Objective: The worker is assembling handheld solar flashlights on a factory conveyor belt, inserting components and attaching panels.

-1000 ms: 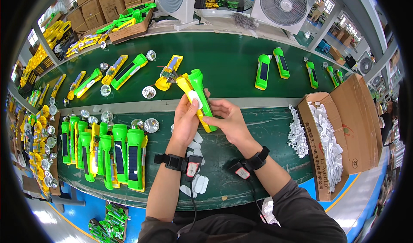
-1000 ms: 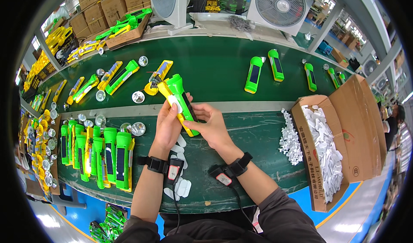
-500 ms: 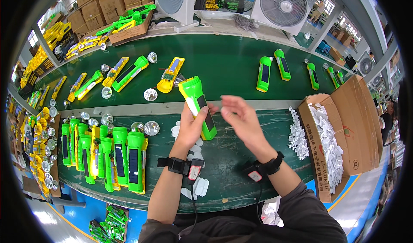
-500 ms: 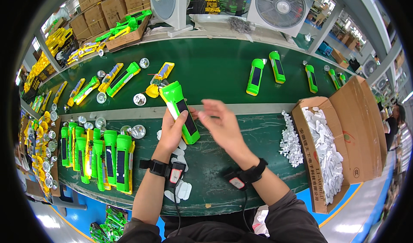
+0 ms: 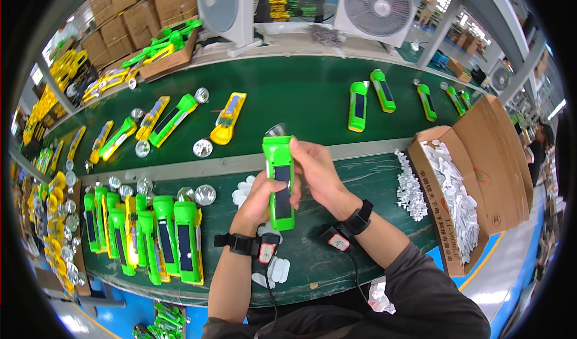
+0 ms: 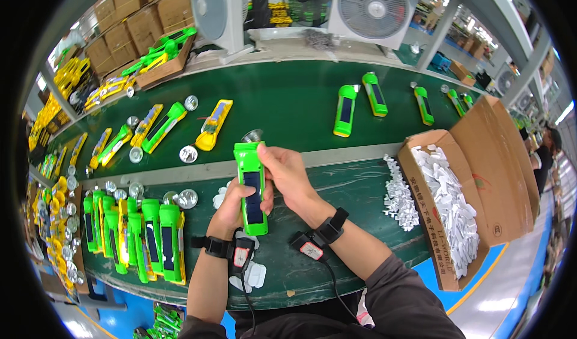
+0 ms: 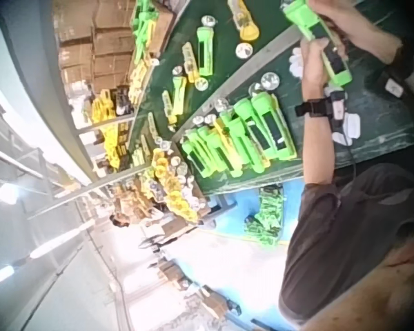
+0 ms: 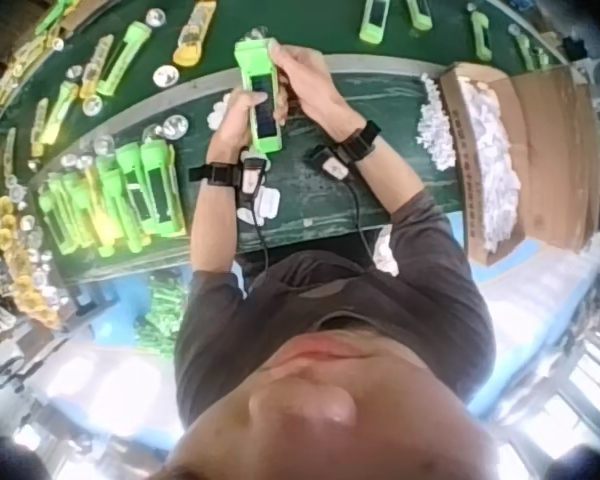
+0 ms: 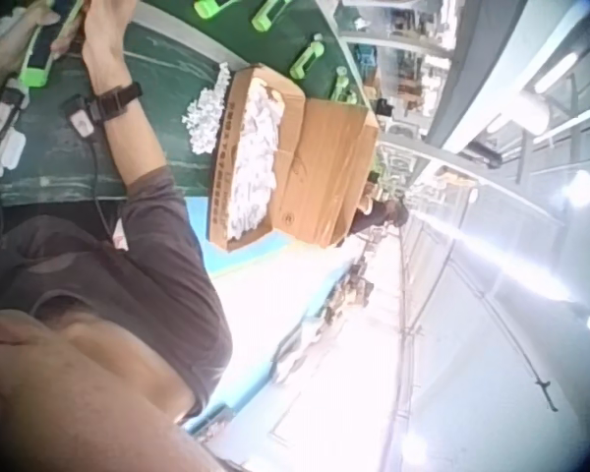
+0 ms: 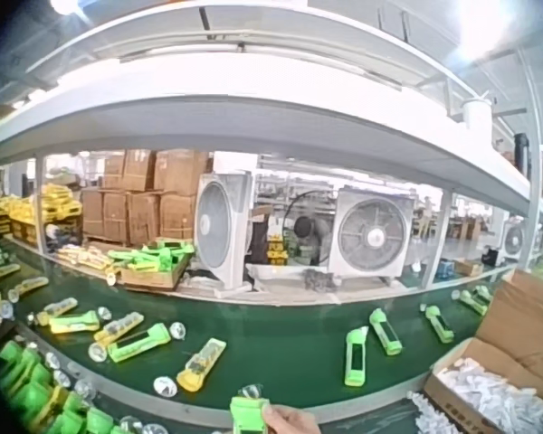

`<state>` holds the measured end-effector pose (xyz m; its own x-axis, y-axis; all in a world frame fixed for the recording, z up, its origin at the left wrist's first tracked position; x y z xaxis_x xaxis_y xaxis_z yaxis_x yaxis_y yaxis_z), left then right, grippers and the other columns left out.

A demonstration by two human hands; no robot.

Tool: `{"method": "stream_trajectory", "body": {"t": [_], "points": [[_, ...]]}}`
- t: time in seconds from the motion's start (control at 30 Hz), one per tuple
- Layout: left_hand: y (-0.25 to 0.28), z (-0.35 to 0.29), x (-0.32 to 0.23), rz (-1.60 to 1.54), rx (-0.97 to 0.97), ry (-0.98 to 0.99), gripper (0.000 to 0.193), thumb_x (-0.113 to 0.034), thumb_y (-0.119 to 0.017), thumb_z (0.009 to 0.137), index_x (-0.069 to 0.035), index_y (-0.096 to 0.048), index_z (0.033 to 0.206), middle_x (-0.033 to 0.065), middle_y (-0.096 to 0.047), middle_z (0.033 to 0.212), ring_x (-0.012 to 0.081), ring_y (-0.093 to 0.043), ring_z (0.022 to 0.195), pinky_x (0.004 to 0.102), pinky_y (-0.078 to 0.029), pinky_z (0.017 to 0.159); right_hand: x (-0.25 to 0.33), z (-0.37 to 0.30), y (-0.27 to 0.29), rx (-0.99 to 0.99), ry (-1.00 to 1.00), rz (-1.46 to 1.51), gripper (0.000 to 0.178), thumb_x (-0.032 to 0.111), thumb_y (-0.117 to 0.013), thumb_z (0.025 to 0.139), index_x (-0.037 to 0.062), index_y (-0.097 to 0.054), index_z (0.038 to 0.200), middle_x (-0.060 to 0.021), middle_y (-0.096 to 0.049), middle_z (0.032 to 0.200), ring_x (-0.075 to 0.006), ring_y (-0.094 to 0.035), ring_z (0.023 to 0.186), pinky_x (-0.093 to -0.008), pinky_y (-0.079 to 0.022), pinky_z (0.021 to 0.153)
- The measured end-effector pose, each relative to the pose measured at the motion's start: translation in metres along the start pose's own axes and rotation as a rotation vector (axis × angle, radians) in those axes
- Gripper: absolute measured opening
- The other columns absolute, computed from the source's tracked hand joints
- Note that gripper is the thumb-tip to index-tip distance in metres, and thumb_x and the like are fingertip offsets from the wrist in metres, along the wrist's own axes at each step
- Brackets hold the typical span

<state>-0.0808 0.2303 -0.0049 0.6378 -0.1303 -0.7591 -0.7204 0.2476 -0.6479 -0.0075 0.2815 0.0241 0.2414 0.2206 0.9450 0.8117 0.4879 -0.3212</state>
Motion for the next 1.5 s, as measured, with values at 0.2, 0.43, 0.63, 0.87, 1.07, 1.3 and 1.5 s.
{"method": "stream_trajectory", "body": {"t": [0.2,0.43,0.63,0.87,1.07,1.3,1.5], "points": [[0.015,-0.003,0.003,-0.099,-0.108,-0.004,0.05,-0.023,-0.057,0.079,0.0,-0.044,0.121,0.0116,-0.058,0.095,0.0214,-0.06,0.081,0.0372,-0.054,0.073,0.034,0.001,0.06,-0.177,0.291,-0.9,0.034,0.022,-0.069,0.081,-0.006,-0.059,0.096,-0.0227,-0.062,0.092,-0.0324,-0.064,0.087,-0.0385,-0.051,0.075],[0.012,0.006,0.004,0.104,-0.151,0.03,0.037,-0.013,-0.048,0.088,-0.002,-0.039,0.122,0.0136,-0.054,0.105,0.0244,-0.059,0.091,0.0411,-0.055,0.077,0.079,-0.049,0.213,-0.629,0.104,-1.881,0.027,0.009,-0.071,0.073,0.0001,-0.055,0.094,-0.0209,-0.059,0.092,-0.0377,-0.062,0.084,-0.0421,-0.053,0.068],[0.026,-0.002,0.007,0.155,-0.226,0.03,0.038,-0.013,-0.048,0.088,-0.001,-0.038,0.123,0.0143,-0.054,0.107,0.0244,-0.059,0.09,0.04,-0.055,0.075,0.064,-0.021,0.221,-0.567,-0.089,-2.039,0.017,0.0,-0.063,0.073,0.0018,-0.061,0.089,-0.018,-0.065,0.087,-0.0343,-0.067,0.082,-0.039,-0.056,0.067],[0.023,0.004,0.008,0.151,-0.222,0.014,0.048,-0.007,-0.049,0.088,-0.005,-0.032,0.133,0.0134,-0.052,0.111,0.0252,-0.057,0.097,0.0414,-0.052,0.082,0.059,-0.026,0.228,-0.469,0.139,-1.844,0.012,-0.001,-0.061,0.074,0.0017,-0.059,0.085,-0.0196,-0.061,0.089,-0.0381,-0.062,0.085,-0.043,-0.052,0.073],[0.026,0.001,0.004,0.151,-0.239,0.005,0.05,-0.007,-0.05,0.088,-0.006,-0.03,0.135,0.0134,-0.052,0.112,0.0253,-0.056,0.099,0.0416,-0.051,0.084,0.057,-0.019,0.211,-0.415,0.114,-1.617,0.02,-0.001,-0.072,0.065,0.0012,-0.058,0.08,-0.0186,-0.062,0.082,-0.0364,-0.062,0.08,-0.0426,-0.051,0.071],[0.015,0.001,-0.003,0.238,-0.141,0.065,0.069,-0.006,-0.062,0.083,-0.006,-0.026,0.142,0.014,-0.051,0.122,0.0246,-0.052,0.112,0.0366,-0.048,0.089,0.056,-0.014,0.172,-0.339,0.09,-1.001,0.018,0.0,-0.071,0.071,-0.0032,-0.061,0.085,-0.0095,-0.064,0.079,-0.0206,-0.065,0.076,-0.0317,-0.053,0.069],[0.027,-0.001,-0.007,0.361,-0.286,-0.126,0.073,-0.003,-0.063,0.08,-0.008,-0.025,0.142,0.0078,-0.049,0.121,0.0201,-0.054,0.103,0.0385,-0.054,0.079,0.034,-0.008,0.087,-0.129,0.018,-0.147,0.012,0.003,-0.065,0.082,-0.0071,-0.061,0.089,-0.0125,-0.056,0.108,-0.0174,-0.062,0.086,-0.0304,-0.054,0.077]]}}
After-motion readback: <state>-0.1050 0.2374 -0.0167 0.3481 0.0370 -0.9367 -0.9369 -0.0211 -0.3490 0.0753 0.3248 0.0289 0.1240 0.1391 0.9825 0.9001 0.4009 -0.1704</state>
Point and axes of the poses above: each hand's wrist, its own z-axis towards the middle knuckle, its own y-axis out of the back of the hand, x = y × z, the point moved 7 cm from there along z, towards the middle knuckle
